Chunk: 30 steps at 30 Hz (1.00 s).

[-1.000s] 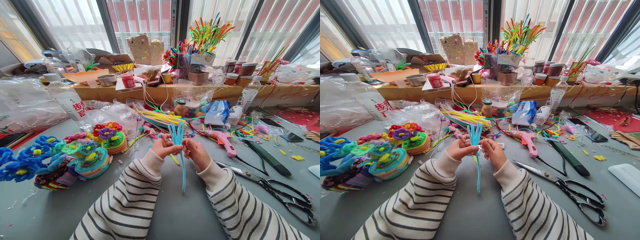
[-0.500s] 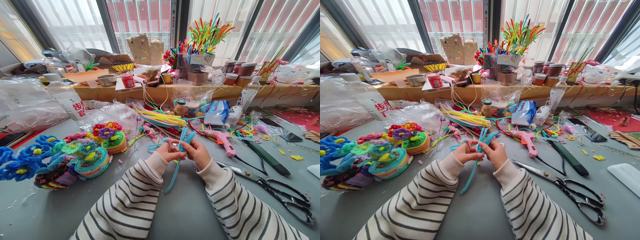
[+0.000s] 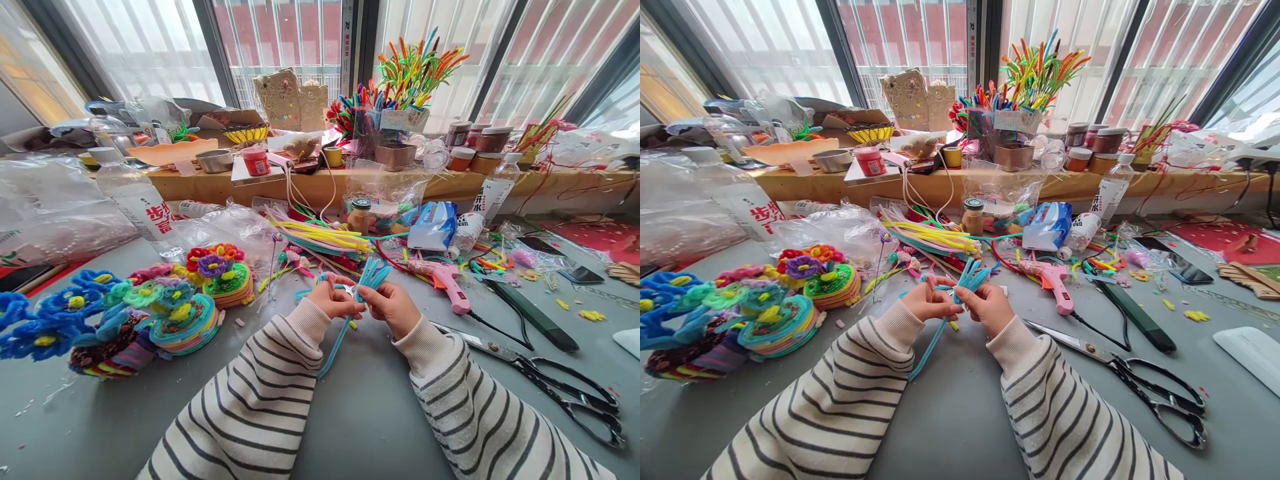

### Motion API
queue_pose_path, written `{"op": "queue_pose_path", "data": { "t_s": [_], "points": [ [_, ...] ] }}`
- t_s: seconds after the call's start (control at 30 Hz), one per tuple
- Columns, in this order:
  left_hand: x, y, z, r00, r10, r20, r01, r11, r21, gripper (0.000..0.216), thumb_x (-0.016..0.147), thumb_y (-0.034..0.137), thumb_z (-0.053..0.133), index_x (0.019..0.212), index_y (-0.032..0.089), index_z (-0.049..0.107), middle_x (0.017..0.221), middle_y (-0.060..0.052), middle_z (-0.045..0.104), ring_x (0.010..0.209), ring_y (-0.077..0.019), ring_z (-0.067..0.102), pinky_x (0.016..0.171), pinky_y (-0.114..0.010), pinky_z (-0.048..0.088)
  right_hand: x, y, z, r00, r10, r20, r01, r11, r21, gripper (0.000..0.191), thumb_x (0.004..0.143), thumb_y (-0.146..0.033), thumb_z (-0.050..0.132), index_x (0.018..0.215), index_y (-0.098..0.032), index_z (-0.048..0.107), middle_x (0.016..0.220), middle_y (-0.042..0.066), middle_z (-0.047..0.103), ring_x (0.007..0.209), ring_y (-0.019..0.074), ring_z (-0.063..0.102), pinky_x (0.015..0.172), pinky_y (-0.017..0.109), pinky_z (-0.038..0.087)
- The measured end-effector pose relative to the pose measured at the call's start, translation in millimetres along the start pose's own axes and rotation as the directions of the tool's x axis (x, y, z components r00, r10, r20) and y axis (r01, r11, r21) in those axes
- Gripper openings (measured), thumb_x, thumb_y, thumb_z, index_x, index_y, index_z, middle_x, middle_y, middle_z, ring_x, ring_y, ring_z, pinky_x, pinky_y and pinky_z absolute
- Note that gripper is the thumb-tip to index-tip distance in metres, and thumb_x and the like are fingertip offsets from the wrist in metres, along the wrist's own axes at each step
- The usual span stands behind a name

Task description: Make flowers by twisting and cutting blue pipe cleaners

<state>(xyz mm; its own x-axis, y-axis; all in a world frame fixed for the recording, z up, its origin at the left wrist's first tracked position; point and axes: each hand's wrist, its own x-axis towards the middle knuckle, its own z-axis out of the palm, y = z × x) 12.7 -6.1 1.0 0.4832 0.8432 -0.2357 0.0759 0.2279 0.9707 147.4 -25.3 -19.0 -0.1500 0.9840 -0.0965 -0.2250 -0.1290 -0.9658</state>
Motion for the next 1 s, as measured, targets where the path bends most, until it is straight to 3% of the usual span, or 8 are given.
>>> {"op": "queue_pose_path", "data": {
  "t_s": [0.17,0.4,0.6,0.73,1.0],
  "points": [
    [1.6,-3.2,-6.7,0.999,-0.013,0.047,0.014,1.000,-0.028,0.052,0.042,0.028,0.070,0.078,0.015,0.034,0.045,0.005,0.057,0.044,-0.0091,0.055,0.044,-0.018,0.035,0.6,-2.4,0.2,0.999,0.029,0.029,-0.031,0.999,0.043,0.027,0.057,-0.035,0.061,0.054,-0.012,0.048,0.034,-0.010,0.029,0.031,0.0003,0.019,0.033,0.018,0.008],
    [2.7,-6.4,-8.3,0.973,-0.146,0.181,0.170,0.977,-0.126,0.052,0.042,0.025,0.071,0.080,0.015,0.036,0.048,0.004,0.058,0.049,-0.0111,0.057,0.049,-0.022,0.041,-2.5,-2.8,-1.5,0.994,0.051,0.100,-0.046,0.997,-0.054,0.027,0.059,-0.036,0.059,0.054,-0.012,0.048,0.036,-0.009,0.030,0.031,0.0004,0.021,0.034,0.019,0.009],
    [-0.7,1.1,-4.9,0.973,-0.208,0.104,0.225,0.955,-0.195,0.050,0.042,0.027,0.071,0.080,0.014,0.041,0.057,0.003,0.059,0.056,-0.0119,0.059,0.053,-0.019,0.042,-0.1,0.6,-4.8,0.989,0.079,0.126,-0.076,0.997,-0.027,0.025,0.059,-0.036,0.059,0.058,-0.012,0.052,0.036,-0.009,0.027,0.032,0.0004,0.018,0.035,0.019,0.008],
    [-0.5,1.3,-7.1,0.969,-0.221,0.113,0.240,0.948,-0.207,0.048,0.044,0.023,0.071,0.081,0.014,0.043,0.058,0.002,0.059,0.059,-0.0122,0.060,0.053,-0.017,0.042,0.7,1.6,-5.7,0.987,0.086,0.133,-0.092,0.995,0.038,0.025,0.061,-0.037,0.059,0.061,-0.012,0.055,0.036,-0.009,0.025,0.032,0.0007,0.017,0.035,0.020,0.008],
    [-0.6,-2.4,-3.3,0.975,-0.162,0.153,0.192,0.960,-0.204,0.046,0.044,0.016,0.070,0.080,0.012,0.043,0.041,0.009,0.050,0.051,-0.0086,0.056,0.046,-0.015,0.040,-1.5,-2.4,-3.8,0.991,0.041,0.128,-0.045,0.999,0.026,0.029,0.060,-0.038,0.059,0.072,-0.011,0.059,0.039,-0.008,0.030,0.033,0.0004,0.019,0.035,0.019,0.008]
  ]
}}
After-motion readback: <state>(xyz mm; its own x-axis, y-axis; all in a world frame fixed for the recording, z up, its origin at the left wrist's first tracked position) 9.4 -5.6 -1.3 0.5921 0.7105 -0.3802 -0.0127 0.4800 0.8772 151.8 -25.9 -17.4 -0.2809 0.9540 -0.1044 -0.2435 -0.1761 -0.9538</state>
